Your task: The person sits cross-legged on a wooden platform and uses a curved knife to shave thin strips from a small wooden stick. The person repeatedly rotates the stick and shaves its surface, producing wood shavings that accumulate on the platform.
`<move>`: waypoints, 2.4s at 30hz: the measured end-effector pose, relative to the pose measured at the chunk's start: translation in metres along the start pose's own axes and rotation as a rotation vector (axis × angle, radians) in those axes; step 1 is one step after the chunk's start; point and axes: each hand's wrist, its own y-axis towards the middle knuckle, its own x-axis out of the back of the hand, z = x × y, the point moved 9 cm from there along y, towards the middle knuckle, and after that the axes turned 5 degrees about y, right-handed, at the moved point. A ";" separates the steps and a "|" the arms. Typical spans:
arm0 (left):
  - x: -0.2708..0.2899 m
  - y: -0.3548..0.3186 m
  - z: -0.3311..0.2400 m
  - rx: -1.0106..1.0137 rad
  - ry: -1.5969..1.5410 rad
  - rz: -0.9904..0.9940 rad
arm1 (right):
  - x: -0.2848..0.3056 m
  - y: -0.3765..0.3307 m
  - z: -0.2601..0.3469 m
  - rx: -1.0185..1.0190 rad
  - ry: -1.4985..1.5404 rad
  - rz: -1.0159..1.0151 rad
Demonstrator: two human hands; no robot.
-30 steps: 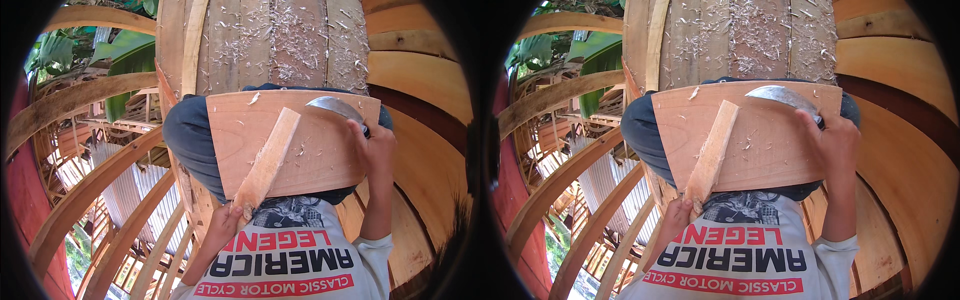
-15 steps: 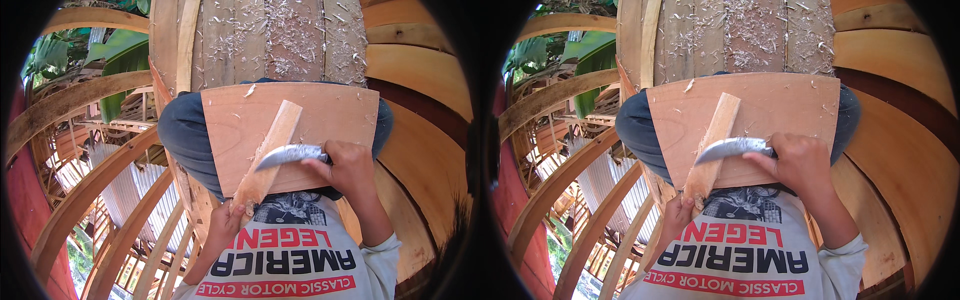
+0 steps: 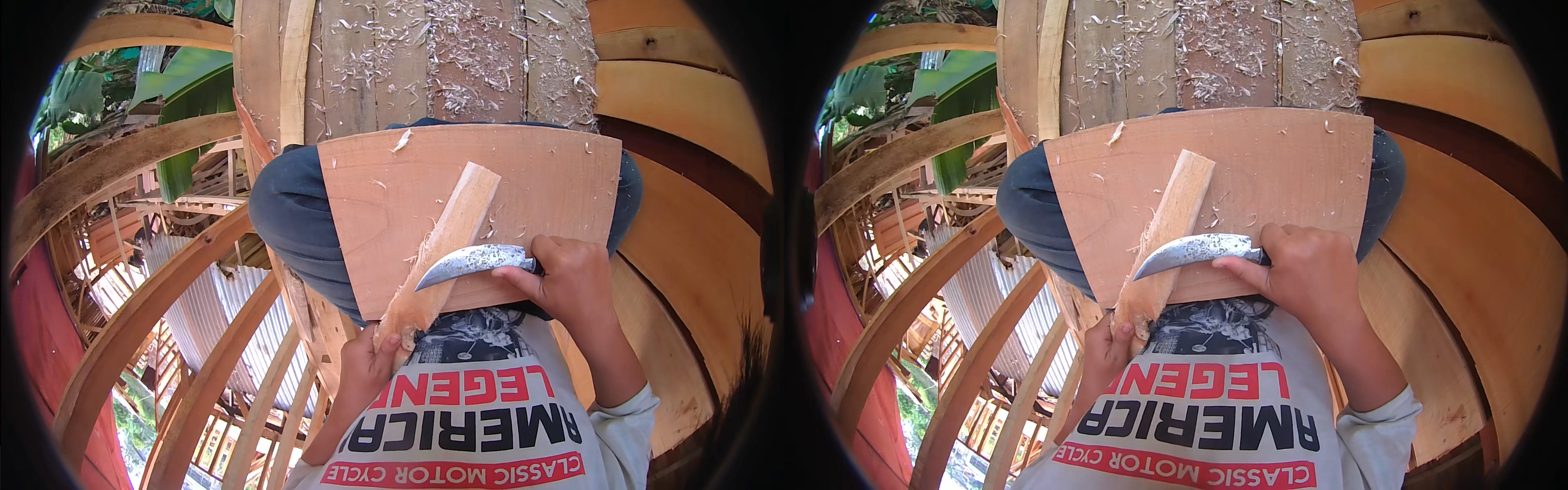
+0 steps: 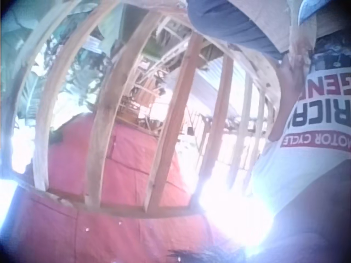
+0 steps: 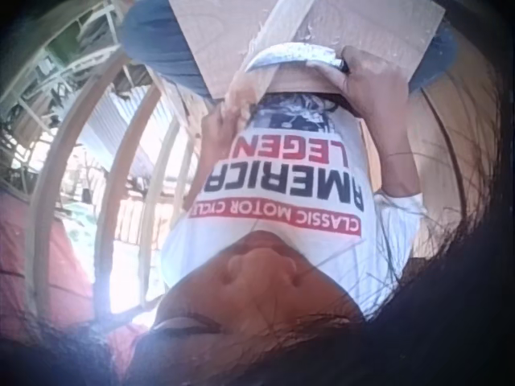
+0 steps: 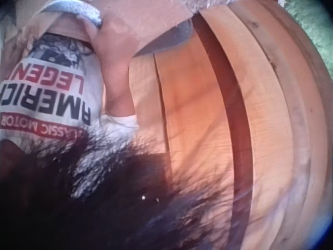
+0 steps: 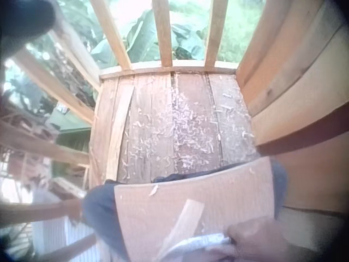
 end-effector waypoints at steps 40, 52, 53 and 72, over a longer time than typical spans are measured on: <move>-0.006 0.002 0.016 -0.057 -0.036 0.037 | 0.100 0.024 -0.108 -0.377 0.099 -0.436; -0.024 0.009 0.030 0.085 -0.302 0.346 | 0.015 0.007 -0.001 -0.034 0.023 -0.066; -0.024 0.006 0.026 0.063 -0.320 0.319 | 0.015 0.010 0.000 -0.020 0.007 -0.056; -0.039 0.008 0.030 0.129 -0.424 0.520 | 0.042 -0.003 -0.011 -0.016 0.035 -0.165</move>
